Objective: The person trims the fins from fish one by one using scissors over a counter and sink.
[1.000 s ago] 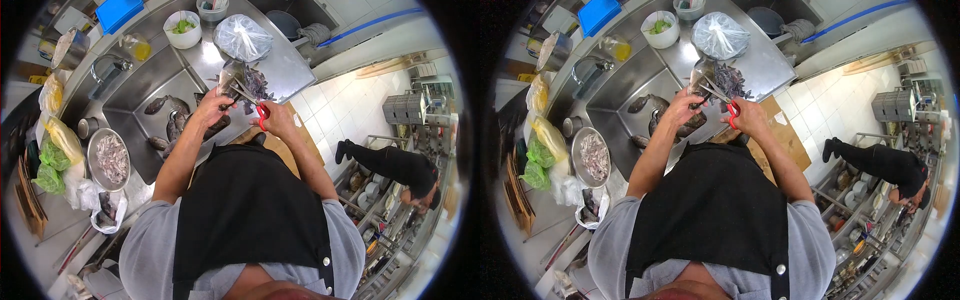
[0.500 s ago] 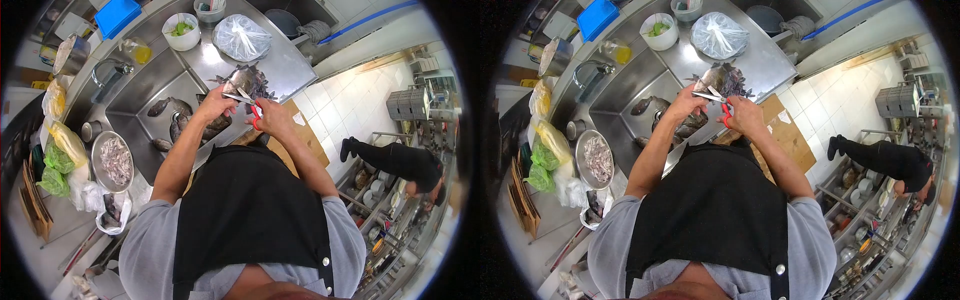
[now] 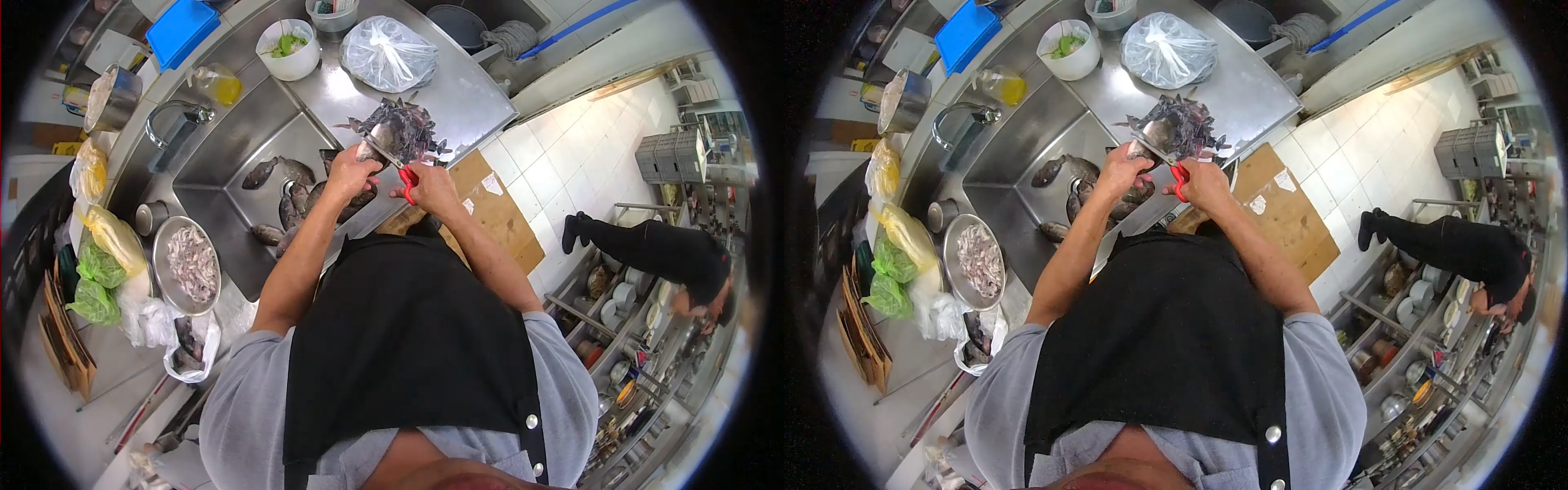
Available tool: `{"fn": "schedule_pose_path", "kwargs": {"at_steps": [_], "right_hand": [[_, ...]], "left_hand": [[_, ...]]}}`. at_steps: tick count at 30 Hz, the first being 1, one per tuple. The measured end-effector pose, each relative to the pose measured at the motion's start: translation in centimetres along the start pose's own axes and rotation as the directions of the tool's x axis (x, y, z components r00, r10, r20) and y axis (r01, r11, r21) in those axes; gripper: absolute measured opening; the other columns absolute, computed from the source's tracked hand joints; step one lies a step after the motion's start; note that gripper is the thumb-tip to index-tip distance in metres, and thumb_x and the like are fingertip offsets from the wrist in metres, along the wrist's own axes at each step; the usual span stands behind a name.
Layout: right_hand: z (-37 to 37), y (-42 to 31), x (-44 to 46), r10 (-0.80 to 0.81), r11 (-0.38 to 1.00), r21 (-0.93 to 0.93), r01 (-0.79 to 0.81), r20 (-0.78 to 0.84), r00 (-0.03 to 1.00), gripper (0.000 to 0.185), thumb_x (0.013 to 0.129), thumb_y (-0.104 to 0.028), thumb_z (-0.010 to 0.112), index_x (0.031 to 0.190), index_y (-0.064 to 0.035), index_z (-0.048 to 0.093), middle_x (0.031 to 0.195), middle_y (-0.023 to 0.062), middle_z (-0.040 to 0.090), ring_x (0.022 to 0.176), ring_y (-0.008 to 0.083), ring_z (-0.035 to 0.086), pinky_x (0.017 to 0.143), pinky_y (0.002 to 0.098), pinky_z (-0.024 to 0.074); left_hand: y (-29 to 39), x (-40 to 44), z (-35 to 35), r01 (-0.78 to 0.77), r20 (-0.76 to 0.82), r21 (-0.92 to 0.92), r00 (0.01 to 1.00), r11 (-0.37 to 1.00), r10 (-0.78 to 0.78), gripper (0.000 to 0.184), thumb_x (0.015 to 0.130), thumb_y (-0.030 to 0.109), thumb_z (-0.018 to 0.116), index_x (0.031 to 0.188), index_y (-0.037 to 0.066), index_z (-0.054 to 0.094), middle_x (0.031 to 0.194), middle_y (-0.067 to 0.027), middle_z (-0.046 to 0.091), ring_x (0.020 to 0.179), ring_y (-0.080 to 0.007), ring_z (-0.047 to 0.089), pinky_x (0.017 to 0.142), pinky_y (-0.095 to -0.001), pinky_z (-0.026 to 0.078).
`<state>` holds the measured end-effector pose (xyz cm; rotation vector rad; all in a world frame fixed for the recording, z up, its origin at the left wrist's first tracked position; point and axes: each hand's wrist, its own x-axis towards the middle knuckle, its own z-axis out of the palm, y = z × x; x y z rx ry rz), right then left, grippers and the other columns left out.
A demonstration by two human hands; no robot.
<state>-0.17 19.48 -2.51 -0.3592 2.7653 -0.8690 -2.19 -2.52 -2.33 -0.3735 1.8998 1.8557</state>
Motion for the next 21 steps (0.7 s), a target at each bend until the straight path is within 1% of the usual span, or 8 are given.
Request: {"fn": "schedule_pose_path", "kwargs": {"at_steps": [1, 2, 3, 7, 9, 13, 15, 21], "right_hand": [[0.4, 1.2, 0.1, 0.004, 1.0, 0.002, -0.004, -0.002, 1.0, 0.059, 0.074, -0.056, 0.091, 0.094, -0.0048, 0.069, 0.076, 0.0153, 0.071, 0.073, 0.036, 0.072, 0.064, 0.0469, 0.0555], [0.8, 2.6, 0.5, 0.205, 0.916, 0.311, -0.255, 0.186, 0.961, 0.057, 0.077, -0.054, 0.09, 0.093, -0.0037, 0.068, 0.073, 0.011, 0.068, 0.07, 0.0314, 0.07, 0.064, 0.0445, 0.0549], [1.1, 3.8, 0.8, 0.315, 0.68, 0.53, -0.507, 0.414, 0.854, 0.056, 0.079, -0.053, 0.089, 0.091, -0.0026, 0.068, 0.07, 0.0068, 0.066, 0.068, 0.0267, 0.068, 0.063, 0.0421, 0.0544], [0.9, 4.8, 0.6, 0.33, 0.574, 0.617, -0.539, 0.429, 0.841, 0.056, 0.08, -0.052, 0.089, 0.089, -0.0011, 0.067, 0.073, 0.0031, 0.062, 0.073, 0.0194, 0.065, 0.068, 0.038, 0.0536], [-0.7, 3.6, 0.3, 0.223, 0.875, 0.339, -0.346, 0.352, 0.909, 0.063, 0.074, -0.057, 0.091, 0.091, -0.001, 0.067, 0.079, 0.0088, 0.066, 0.079, 0.0224, 0.066, 0.074, 0.0387, 0.0534], [-2.2, 2.2, 0.4, 0.168, 0.951, 0.198, -0.238, 0.317, 0.933, 0.07, 0.067, -0.061, 0.093, 0.094, -0.0015, 0.068, 0.085, 0.0142, 0.068, 0.084, 0.0278, 0.068, 0.077, 0.041, 0.0532], [-2.8, 2.1, 0.5, 0.06, 0.984, 0.156, -0.082, 0.138, 0.989, 0.071, 0.065, -0.063, 0.092, 0.099, -0.0048, 0.07, 0.089, 0.0151, 0.07, 0.086, 0.0343, 0.069, 0.079, 0.0443, 0.0535], [-6.8, 0.5, 1.2, 0.161, 0.987, -0.047, -0.155, 0.323, 0.933, 0.067, 0.065, -0.064, 0.09, 0.099, -0.0098, 0.073, 0.095, 0.0121, 0.075, 0.094, 0.0367, 0.072, 0.08, 0.0482, 0.0553]], "left_hand": [[-0.6, 0.3, -0.2, 0.009, -0.03, 0.009, 1.0, 1.0, -0.009, 0.04, 0.089, 0.009, 0.072, 0.127, -0.001, 0.064, 0.1, -0.0105, 0.074, 0.073, -0.0177, 0.072, 0.055, -0.0272, 0.055], [-1.2, 0.6, -0.5, 0.02, -0.06, 0.02, 0.998, 1.0, -0.019, 0.043, 0.087, 0.008, 0.073, 0.128, -0.002, 0.063, 0.101, -0.0108, 0.073, 0.074, -0.0173, 0.071, 0.056, -0.0273, 0.056], [-1.4, 0.7, -0.8, 0.022, -0.055, 0.026, 0.998, 0.999, -0.02, 0.043, 0.087, 0.008, 0.073, 0.128, -0.002, 0.063, 0.101, -0.0108, 0.073, 0.074, -0.0173, 0.071, 0.056, -0.0273, 0.056], [-1.5, 0.5, -2.1, -0.066, -0.18, -0.015, 0.982, 0.998, 0.062, 0.051, 0.082, 0.004, 0.077, 0.13, -0.001, 0.06, 0.109, -0.0115, 0.071, 0.085, -0.0181, 0.071, 0.063, -0.0288, 0.06], [-1.0, 0.2, -2.9, -0.094, -0.193, -0.116, 0.979, 0.989, 0.071, 0.051, 0.081, -0.002, 0.078, 0.129, 0.0, 0.062, 0.11, -0.0096, 0.072, 0.088, -0.0174, 0.071, 0.066, -0.0285, 0.061], [-0.5, -0.1, -5.6, -0.152, -0.146, -0.155, 0.981, 0.976, 0.129, 0.047, 0.082, -0.007, 0.074, 0.128, 0.0, 0.066, 0.11, -0.0095, 0.073, 0.087, -0.0154, 0.071, 0.067, -0.0268, 0.061], [0.1, -0.1, -7.1, -0.143, -0.115, -0.13, 0.985, 0.981, 0.129, 0.047, 0.082, -0.007, 0.074, 0.128, 0.0, 0.067, 0.109, -0.0096, 0.073, 0.087, -0.0151, 0.071, 0.067, -0.0268, 0.061], [1.8, -0.4, -10.0, -0.173, -0.007, 0.023, 0.985, 0.985, 0.173, 0.048, 0.083, -0.007, 0.071, 0.13, 0.0, 0.067, 0.105, -0.007, 0.072, 0.083, -0.014, 0.069, 0.072, -0.0275, 0.058]]}}
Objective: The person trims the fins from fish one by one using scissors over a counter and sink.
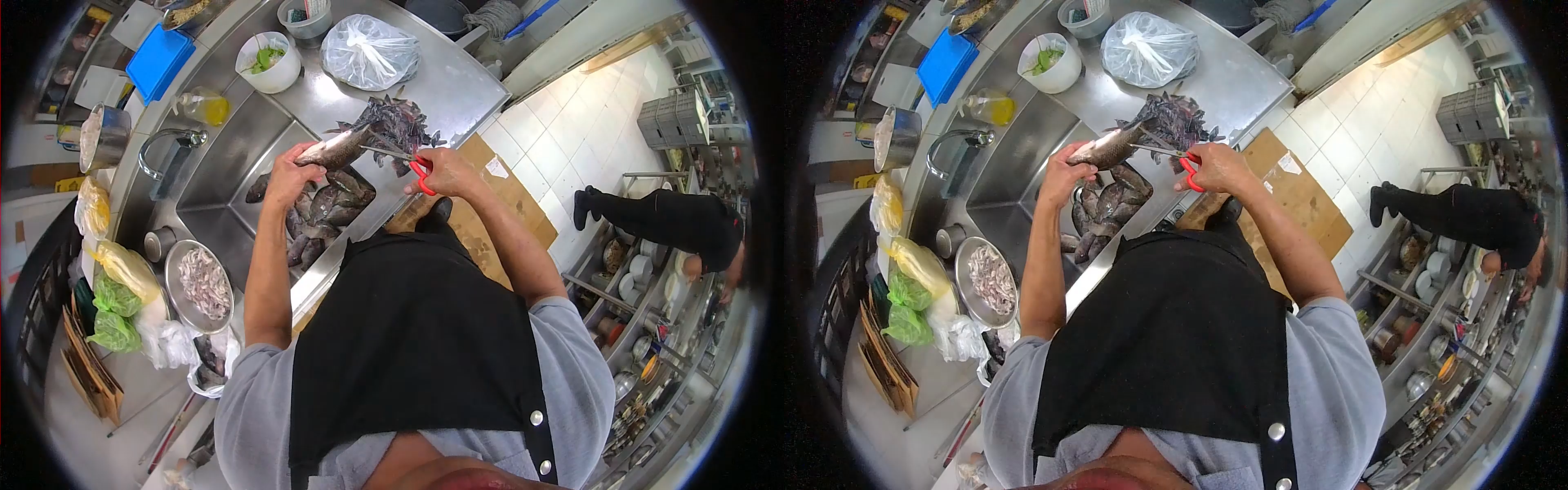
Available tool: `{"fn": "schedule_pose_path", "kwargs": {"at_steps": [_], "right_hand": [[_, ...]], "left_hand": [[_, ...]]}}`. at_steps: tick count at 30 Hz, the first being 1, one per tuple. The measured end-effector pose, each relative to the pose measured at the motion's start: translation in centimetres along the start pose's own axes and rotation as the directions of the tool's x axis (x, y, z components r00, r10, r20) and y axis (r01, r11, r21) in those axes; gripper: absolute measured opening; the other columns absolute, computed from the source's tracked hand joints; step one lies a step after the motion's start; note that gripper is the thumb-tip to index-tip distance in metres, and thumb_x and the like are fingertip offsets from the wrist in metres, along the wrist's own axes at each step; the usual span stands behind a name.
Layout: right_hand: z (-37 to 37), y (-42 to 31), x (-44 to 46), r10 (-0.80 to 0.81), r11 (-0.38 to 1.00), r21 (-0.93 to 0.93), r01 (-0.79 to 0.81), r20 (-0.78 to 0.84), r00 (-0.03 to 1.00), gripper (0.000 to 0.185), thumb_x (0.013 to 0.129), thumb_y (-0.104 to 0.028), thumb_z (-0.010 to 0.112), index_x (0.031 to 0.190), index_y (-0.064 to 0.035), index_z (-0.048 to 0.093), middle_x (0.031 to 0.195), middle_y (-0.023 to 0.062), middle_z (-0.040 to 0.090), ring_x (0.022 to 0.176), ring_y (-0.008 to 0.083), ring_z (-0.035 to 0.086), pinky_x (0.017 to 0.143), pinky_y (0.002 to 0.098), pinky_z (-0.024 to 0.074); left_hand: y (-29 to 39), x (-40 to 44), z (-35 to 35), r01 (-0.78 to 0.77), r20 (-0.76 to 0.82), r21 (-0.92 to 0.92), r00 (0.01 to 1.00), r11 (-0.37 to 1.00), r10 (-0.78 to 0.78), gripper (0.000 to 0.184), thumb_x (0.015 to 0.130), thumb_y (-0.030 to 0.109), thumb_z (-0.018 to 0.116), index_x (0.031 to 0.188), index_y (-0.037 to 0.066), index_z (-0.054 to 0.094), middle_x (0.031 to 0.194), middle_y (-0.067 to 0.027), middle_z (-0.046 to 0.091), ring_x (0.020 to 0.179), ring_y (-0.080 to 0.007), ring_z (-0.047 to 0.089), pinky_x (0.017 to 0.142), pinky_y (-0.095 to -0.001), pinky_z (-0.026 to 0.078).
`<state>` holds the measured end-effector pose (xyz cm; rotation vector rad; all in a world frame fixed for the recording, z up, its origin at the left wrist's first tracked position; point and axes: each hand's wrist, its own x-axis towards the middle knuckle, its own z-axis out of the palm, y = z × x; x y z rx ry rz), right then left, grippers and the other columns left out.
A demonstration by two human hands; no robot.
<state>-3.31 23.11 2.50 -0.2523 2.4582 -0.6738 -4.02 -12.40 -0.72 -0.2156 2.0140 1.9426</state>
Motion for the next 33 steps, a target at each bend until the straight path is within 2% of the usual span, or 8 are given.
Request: {"fn": "schedule_pose_path", "kwargs": {"at_steps": [5, 13, 16, 18, 22, 25, 30, 33], "right_hand": [[-0.9, -1.8, -0.6, -0.029, 0.986, -0.164, 0.024, -0.028, 0.999, 0.065, 0.066, -0.064, 0.09, 0.098, -0.0099, 0.072, 0.095, 0.0138, 0.075, 0.098, 0.037, 0.073, 0.081, 0.0497, 0.0561], [0.1, -1.1, 0.5, -0.101, 0.995, -0.015, 0.101, 0.013, 0.995, 0.064, 0.065, -0.063, 0.09, 0.096, -0.0103, 0.073, 0.09, 0.0145, 0.074, 0.096, 0.038, 0.072, 0.083, 0.0496, 0.0562], [0.5, -0.8, 1.4, -0.133, 0.991, -0.009, 0.133, 0.053, 0.99, 0.072, 0.064, -0.064, 0.09, 0.11, -0.0111, 0.074, 0.099, 0.0156, 0.073, 0.101, 0.038, 0.071, 0.086, 0.0487, 0.0557], [1.8, 0.0, 1.9, -0.343, 0.939, -0.091, 0.331, -0.22, 0.913, 0.087, 0.064, -0.065, 0.09, 0.128, -0.0097, 0.07, 0.109, 0.0175, 0.071, 0.105, 0.038, 0.069, 0.088, 0.0481, 0.0544], [1.9, -0.7, 1.5, -0.391, 0.919, -0.134, 0.371, -0.19, 0.9, 0.101, 0.064, -0.066, 0.089, 0.142, -0.0076, 0.062, 0.117, 0.0187, 0.069, 0.107, 0.0388, 0.067, 0.091, 0.0476, 0.0536], [2.0, -0.7, 1.7, -0.411, 0.911, -0.051, 0.408, -0.187, 0.892, 0.085, 0.066, -0.065, 0.089, 0.126, -0.0079, 0.068, 0.112, 0.019, 0.07, 0.105, 0.0388, 0.068, 0.088, 0.0498, 0.0527], [1.4, -1.3, 1.1, -0.339, 0.929, 0.131, 0.348, -0.087, 0.937, 0.068, 0.069, -0.059, 0.092, 0.086, -0.0021, 0.058, 0.072, 0.0156, 0.063, 0.069, 0.0342, 0.061, 0.067, 0.0451, 0.0472], [2.1, -0.8, 1.1, -0.319, 0.914, 0.212, 0.345, -0.147, 0.936, 0.066, 0.069, -0.057, 0.093, 0.087, -0.0017, 0.062, 0.065, 0.0137, 0.059, 0.063, 0.0329, 0.053, 0.064, 0.042, 0.046]], "left_hand": [[2.3, 0.2, -0.5, -0.101, 0.163, 0.328, 0.985, 0.939, 0.049, 0.045, 0.079, -0.009, 0.069, 0.124, 0.0, 0.07, 0.097, -0.006, 0.073, 0.08, -0.0138, 0.068, 0.074, -0.0295, 0.057], [2.2, 0.8, -1.0, 0.029, 0.218, 0.139, 0.974, 0.99, -0.059, 0.049, 0.077, -0.007, 0.07, 0.126, 0.0, 0.07, 0.1, -0.0057, 0.073, 0.078, -0.0131, 0.068, 0.071, -0.0276, 0.059], [2.0, 1.2, -1.9, 0.12, 0.272, 0.047, 0.954, 0.992, -0.129, 0.052, 0.076, -0.006, 0.071, 0.128, -0.002, 0.068, 0.099, -0.0063, 0.072, 0.076, -0.0136, 0.067, 0.067, -0.0271, 0.06], [2.0, 1.3, -1.8, 0.159, 0.308, 0.032, 0.938, 0.987, -0.161, 0.054, 0.075, -0.005, 0.071, 0.129, -0.003, 0.067, 0.099, -0.0068, 0.072, 0.075, -0.014, 0.067, 0.066, -0.0272, 0.061], [2.3, 0.8, -1.3, 0.152, 0.344, 0.082, 0.923, 0.985, -0.172, 0.053, 0.075, -0.005, 0.071, 0.128, -0.006, 0.067, 0.1, -0.0085, 0.072, 0.073, -0.014, 0.068, 0.062, -0.0269, 0.061], [1.9, 1.2, -1.8, 0.179, 0.373, 0.05, 0.909, 0.983, -0.185, 0.053, 0.075, -0.005, 0.071, 0.127, -0.006, 0.067, 0.1, -0.0078, 0.071, 0.074, -0.0135, 0.067, 0.061, -0.0272, 0.061], [0.7, 0.6, -2.4, 0.226, 0.392, -0.094, 0.904, 0.97, -0.172, 0.054, 0.076, -0.005, 0.072, 0.13, -0.006, 0.064, 0.104, -0.0098, 0.072, 0.079, -0.0143, 0.07, 0.059, -0.0263, 0.06], [0.2, -0.2, -0.5, 0.178, 0.295, -0.36, 0.953, 0.916, -0.069, 0.056, 0.079, -0.004, 0.072, 0.133, -0.004, 0.061, 0.111, -0.0109, 0.072, 0.09, -0.02, 0.073, 0.073, -0.0329, 0.063]]}}
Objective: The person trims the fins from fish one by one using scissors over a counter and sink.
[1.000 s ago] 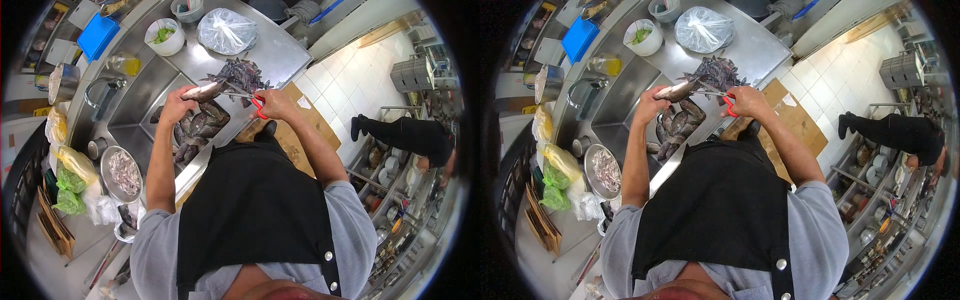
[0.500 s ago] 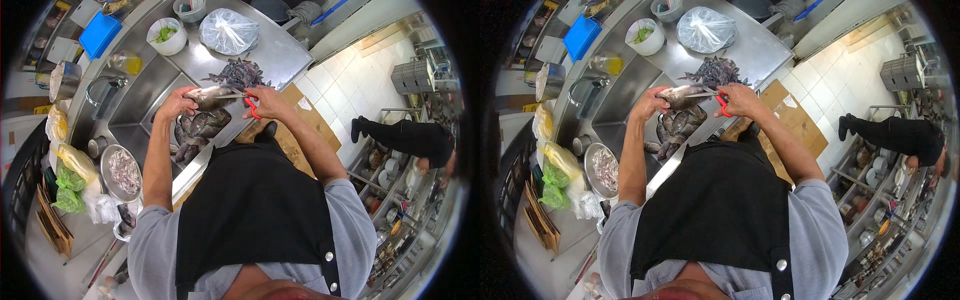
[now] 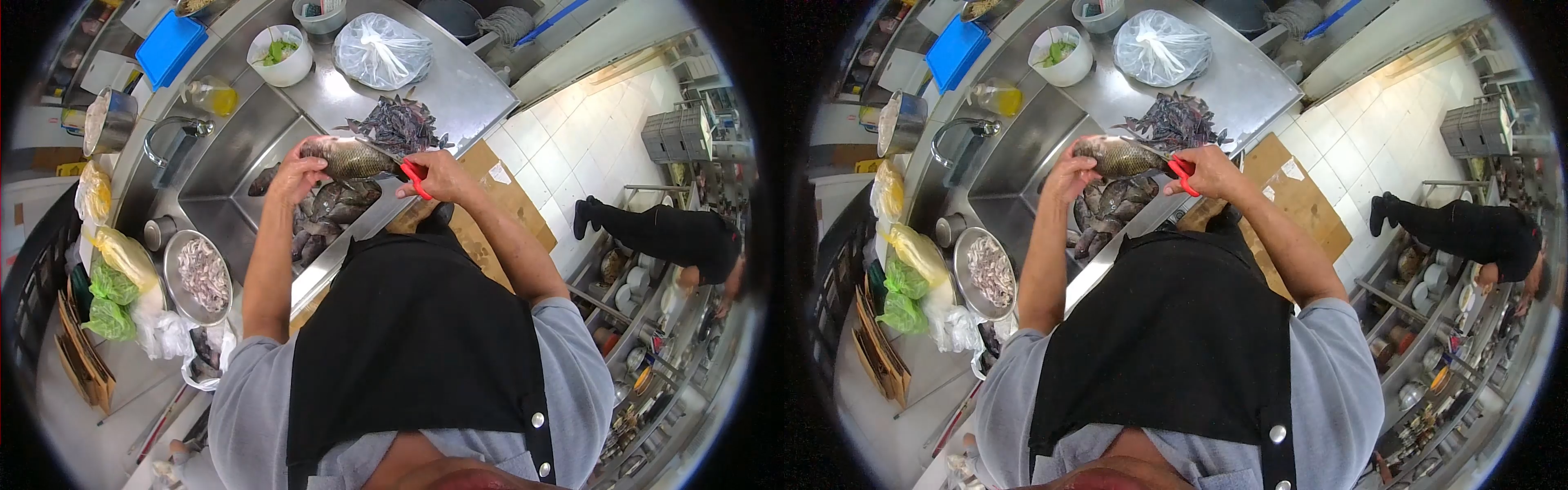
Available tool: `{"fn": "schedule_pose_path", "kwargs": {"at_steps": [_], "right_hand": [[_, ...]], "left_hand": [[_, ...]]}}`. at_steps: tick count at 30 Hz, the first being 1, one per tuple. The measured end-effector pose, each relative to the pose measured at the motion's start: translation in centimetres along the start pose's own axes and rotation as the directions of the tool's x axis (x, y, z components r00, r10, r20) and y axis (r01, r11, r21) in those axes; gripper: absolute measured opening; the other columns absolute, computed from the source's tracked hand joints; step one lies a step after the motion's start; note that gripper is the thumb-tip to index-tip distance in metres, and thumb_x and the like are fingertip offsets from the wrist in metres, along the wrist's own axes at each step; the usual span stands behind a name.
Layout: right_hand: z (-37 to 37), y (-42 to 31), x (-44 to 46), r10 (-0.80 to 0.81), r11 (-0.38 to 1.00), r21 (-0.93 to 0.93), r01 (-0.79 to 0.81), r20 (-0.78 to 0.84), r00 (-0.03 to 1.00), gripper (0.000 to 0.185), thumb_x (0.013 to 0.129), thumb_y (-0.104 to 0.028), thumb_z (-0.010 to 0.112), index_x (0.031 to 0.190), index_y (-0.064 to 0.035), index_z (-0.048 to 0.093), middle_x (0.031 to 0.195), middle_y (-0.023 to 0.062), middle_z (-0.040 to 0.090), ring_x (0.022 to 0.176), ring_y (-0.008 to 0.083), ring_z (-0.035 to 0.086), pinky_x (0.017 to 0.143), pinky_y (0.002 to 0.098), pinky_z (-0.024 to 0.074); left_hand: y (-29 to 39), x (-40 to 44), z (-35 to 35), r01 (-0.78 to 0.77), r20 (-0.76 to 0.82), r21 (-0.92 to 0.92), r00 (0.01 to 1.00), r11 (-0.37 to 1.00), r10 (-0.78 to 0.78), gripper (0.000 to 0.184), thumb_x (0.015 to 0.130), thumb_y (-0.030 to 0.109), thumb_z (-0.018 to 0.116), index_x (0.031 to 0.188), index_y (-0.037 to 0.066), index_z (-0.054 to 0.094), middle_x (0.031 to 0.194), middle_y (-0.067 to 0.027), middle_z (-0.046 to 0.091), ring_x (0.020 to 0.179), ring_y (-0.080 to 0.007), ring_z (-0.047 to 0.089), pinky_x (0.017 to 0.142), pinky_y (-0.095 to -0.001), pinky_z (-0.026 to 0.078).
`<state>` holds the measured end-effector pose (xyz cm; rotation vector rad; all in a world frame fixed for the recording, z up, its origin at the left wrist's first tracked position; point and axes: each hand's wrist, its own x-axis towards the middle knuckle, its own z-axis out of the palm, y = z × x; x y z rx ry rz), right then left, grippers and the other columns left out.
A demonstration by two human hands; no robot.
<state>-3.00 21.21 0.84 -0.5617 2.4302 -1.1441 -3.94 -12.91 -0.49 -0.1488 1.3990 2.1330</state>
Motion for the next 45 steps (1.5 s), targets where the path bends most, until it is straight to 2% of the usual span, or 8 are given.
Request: {"fn": "schedule_pose_path", "kwargs": {"at_steps": [3, 7, 13, 15, 26, 32, 35, 45], "right_hand": [[0.5, -0.4, 0.0, 0.028, 1.0, 0.012, -0.028, -0.032, 0.999, 0.065, 0.069, -0.058, 0.093, 0.092, -0.0031, 0.065, 0.069, 0.0149, 0.062, 0.066, 0.0338, 0.059, 0.066, 0.0425, 0.0484], [1.4, -0.7, 0.6, 0.079, 0.993, -0.082, -0.081, -0.019, 0.997, 0.067, 0.067, -0.062, 0.092, 0.093, -0.0038, 0.069, 0.071, 0.016, 0.065, 0.07, 0.0345, 0.066, 0.069, 0.0429, 0.0522], [2.8, -0.5, 1.1, 0.0, 0.98, -0.193, -0.036, -0.184, 0.983, 0.076, 0.066, -0.07, 0.088, 0.099, -0.0043, 0.07, 0.085, 0.0169, 0.072, 0.088, 0.0383, 0.072, 0.079, 0.0467, 0.0554], [2.7, -0.3, 1.3, 0.154, 0.966, -0.201, -0.161, -0.047, 0.987, 0.079, 0.065, -0.072, 0.087, 0.102, -0.0049, 0.069, 0.09, 0.0175, 0.073, 0.093, 0.0399, 0.071, 0.081, 0.0479, 0.0547], [4.8, 2.6, 1.7, 0.197, 0.968, -0.146, -0.205, -0.066, 0.978, 0.074, 0.065, -0.069, 0.089, 0.091, -0.0017, 0.07, 0.082, 0.0196, 0.071, 0.083, 0.0407, 0.071, 0.075, 0.0477, 0.0545], [6.1, 2.9, 1.2, 0.278, 0.957, -0.077, -0.281, -0.043, 0.96, 0.078, 0.064, -0.071, 0.088, 0.087, 0.0009, 0.069, 0.081, 0.0209, 0.071, 0.082, 0.041, 0.07, 0.076, 0.0471, 0.0537], [6.0, 2.9, 1.2, 0.307, 0.95, -0.031, -0.309, -0.061, 0.95, 0.078, 0.064, -0.072, 0.088, 0.086, 0.001, 0.069, 0.08, 0.0202, 0.07, 0.082, 0.0403, 0.07, 0.076, 0.0472, 0.0538], [6.1, 3.5, 0.8, 0.347, 0.937, -0.038, -0.347, 0.002, 0.938, 0.075, 0.066, -0.071, 0.087, 0.082, 0.0002, 0.07, 0.081, 0.0192, 0.071, 0.082, 0.0377, 0.071, 0.077, 0.0465, 0.0544]], "left_hand": [[-2.9, 1.4, 2.4, -0.226, -0.207, -0.477, 0.968, 0.849, 0.141, 0.049, 0.083, -0.002, 0.07, 0.131, 0.002, 0.061, 0.116, -0.0103, 0.072, 0.11, -0.0283, 0.07, 0.106, -0.0495, 0.053], [-4.7, 3.5, 4.5, -0.382, -0.401, -0.419, 0.892, 0.823, 0.21, 0.037, 0.083, -0.005, 0.068, 0.118, 0.006, 0.061, 0.111, -0.0094, 0.071, 0.107, -0.0283, 0.07, 0.1, -0.0489, 0.057], [-5.7, 4.5, 5.1, -0.336, -0.415, -0.424, 0.897, 0.841, 0.149, 0.047, 0.081, -0.01, 0.066, 0.124, 0.008, 0.057, 0.11, -0.0088, 0.069, 0.102, -0.0279, 0.07, 0.095, -0.0487, 0.059], [-5.9, 4.8, 5.0, -0.33, -0.434, -0.445, 0.893, 0.832, 0.122, 0.048, 0.081, -0.01, 0.066, 0.124, 0.009, 0.057, 0.111, -0.0089, 0.069, 0.102, -0.028, 0.07, 0.095, -0.0488, 0.059], [-7.8, 6.2, 5.1, -0.277, -0.493, -0.173, 0.855, 0.945, 0.161, 0.048, 0.078, -0.012, 0.065, 0.123, 0.005, 0.06, 0.109, -0.0082, 0.069, 0.098, -0.0252, 0.07, 0.089, -0.0416, 0.06], [-8.9, 6.9, 5.0, -0.278, -0.501, -0.348, 0.862, 0.895, 0.072, 0.041, 0.076, -0.011, 0.067, 0.114, 0.004, 0.063, 0.102, -0.007, 0.07, 0.091, -0.023, 0.07, 0.085, -0.039, 0.059], [-8.8, 6.9, 5.4, -0.271, -0.495, -0.169, 0.855, 0.948, 0.156, 0.038, 0.075, -0.012, 0.067, 0.11, 0.003, 0.064, 0.099, -0.0069, 0.07, 0.088, -0.0228, 0.069, 0.083, -0.038, 0.059], [-9.3, 8.4, 4.3, -0.144, -0.507, -0.258, 0.862, 0.956, -0.007, 0.041, 0.074, -0.011, 0.069, 0.112, 0.002, 0.064, 0.099, -0.008, 0.07, 0.087, -0.0249, 0.07, 0.083, -0.0397, 0.059]]}}
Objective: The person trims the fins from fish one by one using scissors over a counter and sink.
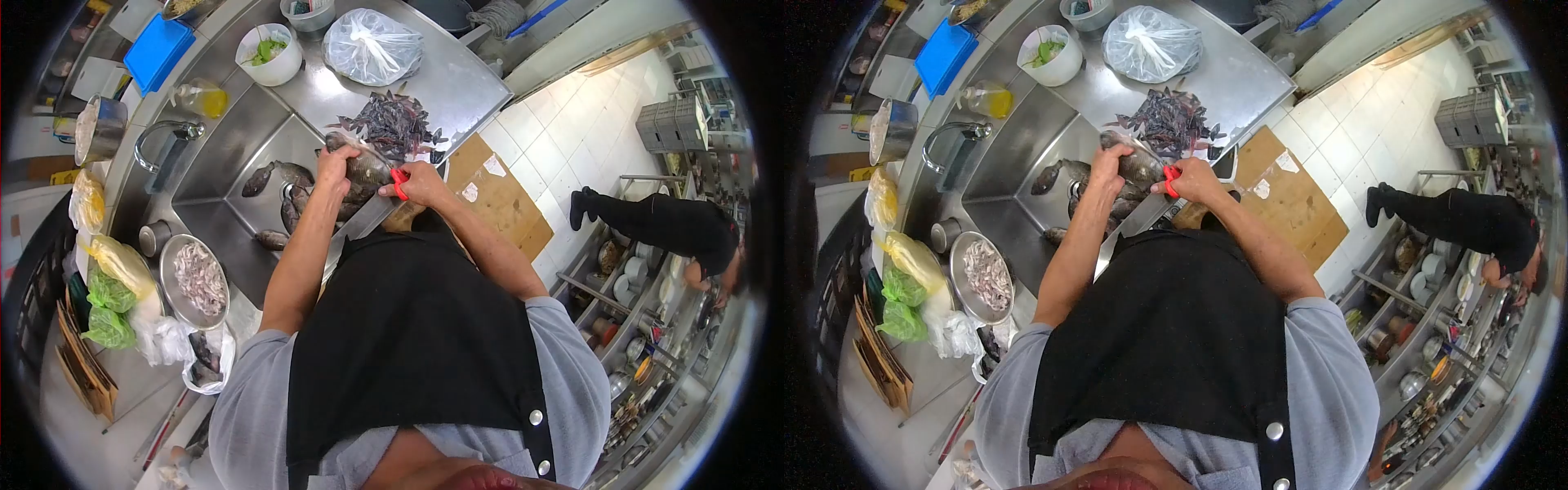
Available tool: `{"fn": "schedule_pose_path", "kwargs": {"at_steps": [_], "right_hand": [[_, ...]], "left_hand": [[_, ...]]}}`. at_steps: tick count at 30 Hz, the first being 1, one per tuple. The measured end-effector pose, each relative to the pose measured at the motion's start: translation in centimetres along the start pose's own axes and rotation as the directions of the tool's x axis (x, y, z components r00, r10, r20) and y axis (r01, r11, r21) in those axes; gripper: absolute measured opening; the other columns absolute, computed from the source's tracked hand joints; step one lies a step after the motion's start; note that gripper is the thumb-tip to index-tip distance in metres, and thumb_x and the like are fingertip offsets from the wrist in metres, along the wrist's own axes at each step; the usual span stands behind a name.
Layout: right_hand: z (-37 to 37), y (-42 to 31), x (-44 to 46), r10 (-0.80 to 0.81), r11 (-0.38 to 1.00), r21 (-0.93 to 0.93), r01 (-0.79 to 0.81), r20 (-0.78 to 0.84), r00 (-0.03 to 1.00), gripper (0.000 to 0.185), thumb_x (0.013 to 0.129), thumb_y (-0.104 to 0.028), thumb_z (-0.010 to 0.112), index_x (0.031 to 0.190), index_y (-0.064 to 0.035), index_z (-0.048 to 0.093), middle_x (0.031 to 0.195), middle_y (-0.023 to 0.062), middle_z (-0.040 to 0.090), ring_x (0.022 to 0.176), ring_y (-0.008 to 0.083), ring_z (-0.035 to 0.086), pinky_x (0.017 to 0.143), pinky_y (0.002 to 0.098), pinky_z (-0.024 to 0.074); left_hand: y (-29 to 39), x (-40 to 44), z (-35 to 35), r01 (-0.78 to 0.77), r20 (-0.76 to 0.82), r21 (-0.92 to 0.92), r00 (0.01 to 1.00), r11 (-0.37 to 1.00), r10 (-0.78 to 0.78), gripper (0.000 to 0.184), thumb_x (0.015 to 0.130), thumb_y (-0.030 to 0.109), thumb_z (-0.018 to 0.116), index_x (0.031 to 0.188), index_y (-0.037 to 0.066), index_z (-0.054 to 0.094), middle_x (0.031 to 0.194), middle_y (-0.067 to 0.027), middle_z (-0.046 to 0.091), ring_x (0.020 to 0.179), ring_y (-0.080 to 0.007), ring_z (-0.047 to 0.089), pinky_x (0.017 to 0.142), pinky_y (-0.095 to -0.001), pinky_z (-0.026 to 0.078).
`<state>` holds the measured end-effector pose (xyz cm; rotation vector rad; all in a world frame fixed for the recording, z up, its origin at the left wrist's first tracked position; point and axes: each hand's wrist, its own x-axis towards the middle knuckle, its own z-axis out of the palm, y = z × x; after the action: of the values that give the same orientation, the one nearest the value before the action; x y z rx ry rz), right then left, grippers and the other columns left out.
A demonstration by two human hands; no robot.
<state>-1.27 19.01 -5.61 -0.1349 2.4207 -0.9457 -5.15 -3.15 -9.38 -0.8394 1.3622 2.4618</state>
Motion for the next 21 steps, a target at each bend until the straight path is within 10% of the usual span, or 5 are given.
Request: {"fn": "schedule_pose_path", "kwargs": {"at_steps": [11, 17, 21], "right_hand": [[-0.9, 0.7, -0.8, 0.079, 0.944, 0.322, -0.072, -0.009, 0.997, 0.067, 0.077, -0.063, 0.087, 0.086, -0.0001, 0.067, 0.076, 0.0066, 0.064, 0.066, 0.0199, 0.064, 0.062, 0.0376, 0.0517], [0.1, -1.0, -2.8, 0.015, 0.646, 0.697, -0.313, 0.398, 0.917, 0.048, 0.089, -0.052, 0.083, 0.095, -0.0089, 0.063, 0.079, 0.0003, 0.063, 0.063, 0.0103, 0.063, 0.056, 0.024, 0.0513], [0.3, -2.8, -0.4, -0.038, 0.45, 0.847, -0.283, 0.335, 0.941, 0.045, 0.094, -0.052, 0.078, 0.093, -0.0102, 0.06, 0.078, 0.0016, 0.063, 0.063, 0.0133, 0.063, 0.055, 0.028, 0.0514]], "left_hand": [[2.7, 1.6, -2.0, -0.082, -0.062, -0.269, 0.996, 0.96, 0.068, 0.024, 0.09, -0.001, 0.065, 0.114, 0.002, 0.064, 0.11, -0.0136, 0.07, 0.105, -0.0313, 0.07, 0.097, -0.0512, 0.059], [6.1, -0.1, -0.4, -0.19, -0.231, -0.571, 0.971, 0.799, 0.066, 0.019, 0.095, 0.003, 0.065, 0.115, 0.003, 0.068, 0.118, -0.0107, 0.071, 0.114, -0.0296, 0.068, 0.108, -0.0477, 0.053], [5.1, -1.4, 0.7, -0.175, -0.187, -0.568, 0.979, 0.804, 0.081, 0.022, 0.095, 0.003, 0.066, 0.117, 0.002, 0.067, 0.12, -0.0116, 0.071, 0.117, -0.0297, 0.067, 0.108, -0.0479, 0.053]]}}
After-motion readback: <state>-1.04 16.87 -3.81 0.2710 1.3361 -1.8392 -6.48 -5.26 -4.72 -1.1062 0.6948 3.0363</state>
